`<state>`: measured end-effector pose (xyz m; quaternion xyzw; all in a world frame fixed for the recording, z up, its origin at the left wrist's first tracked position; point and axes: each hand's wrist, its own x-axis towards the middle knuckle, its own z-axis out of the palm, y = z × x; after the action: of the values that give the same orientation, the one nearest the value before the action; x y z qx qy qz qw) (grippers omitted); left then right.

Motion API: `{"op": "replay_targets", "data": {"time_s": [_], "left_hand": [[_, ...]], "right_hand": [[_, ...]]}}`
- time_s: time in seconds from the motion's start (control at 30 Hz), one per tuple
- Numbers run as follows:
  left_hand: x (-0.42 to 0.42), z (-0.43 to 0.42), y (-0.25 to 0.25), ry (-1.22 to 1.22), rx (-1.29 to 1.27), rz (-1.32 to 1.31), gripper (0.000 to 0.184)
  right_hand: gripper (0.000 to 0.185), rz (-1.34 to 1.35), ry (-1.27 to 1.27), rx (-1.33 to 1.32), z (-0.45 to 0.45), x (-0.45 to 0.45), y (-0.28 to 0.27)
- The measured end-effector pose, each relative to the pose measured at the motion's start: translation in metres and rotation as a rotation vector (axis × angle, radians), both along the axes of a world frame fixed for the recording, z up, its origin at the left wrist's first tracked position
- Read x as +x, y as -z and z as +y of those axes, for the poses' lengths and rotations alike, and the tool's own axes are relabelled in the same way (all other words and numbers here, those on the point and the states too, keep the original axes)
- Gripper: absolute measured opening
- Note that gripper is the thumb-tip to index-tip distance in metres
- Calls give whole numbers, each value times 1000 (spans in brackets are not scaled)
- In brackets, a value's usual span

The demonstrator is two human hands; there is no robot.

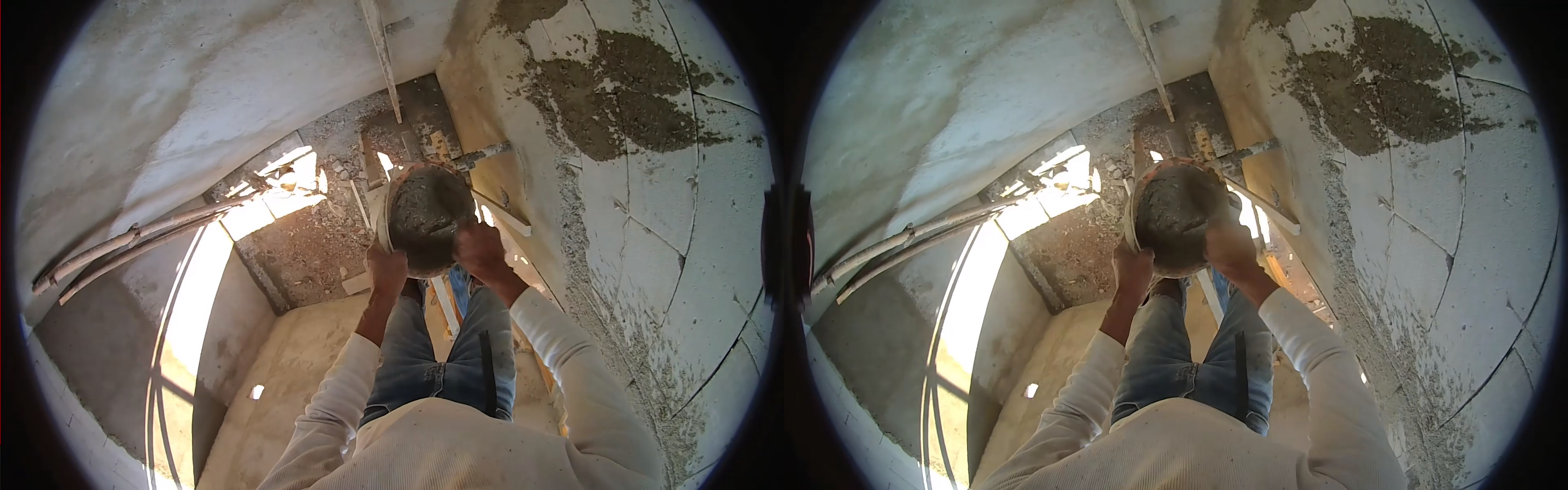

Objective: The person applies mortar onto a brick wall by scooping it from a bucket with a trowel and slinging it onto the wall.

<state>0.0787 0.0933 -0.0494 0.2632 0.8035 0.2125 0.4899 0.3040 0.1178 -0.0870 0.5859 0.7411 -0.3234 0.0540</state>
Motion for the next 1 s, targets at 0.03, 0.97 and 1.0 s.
{"op": "replay_targets", "data": {"time_s": [0.03, 0.97, 1.0], "left_hand": [[5, 0, 5, 23, 46, -2, 50], [-25, -21, 8, -91, -232, -13, 53], [-18, -23, 9, -116, -172, -17, 52]], "right_hand": [[28, 34, 62, -46, -2, -6, 6], [11, 160, 67, 190, 87, 90, -96], [16, 59, -79, 287, 65, 65, -80]]}}
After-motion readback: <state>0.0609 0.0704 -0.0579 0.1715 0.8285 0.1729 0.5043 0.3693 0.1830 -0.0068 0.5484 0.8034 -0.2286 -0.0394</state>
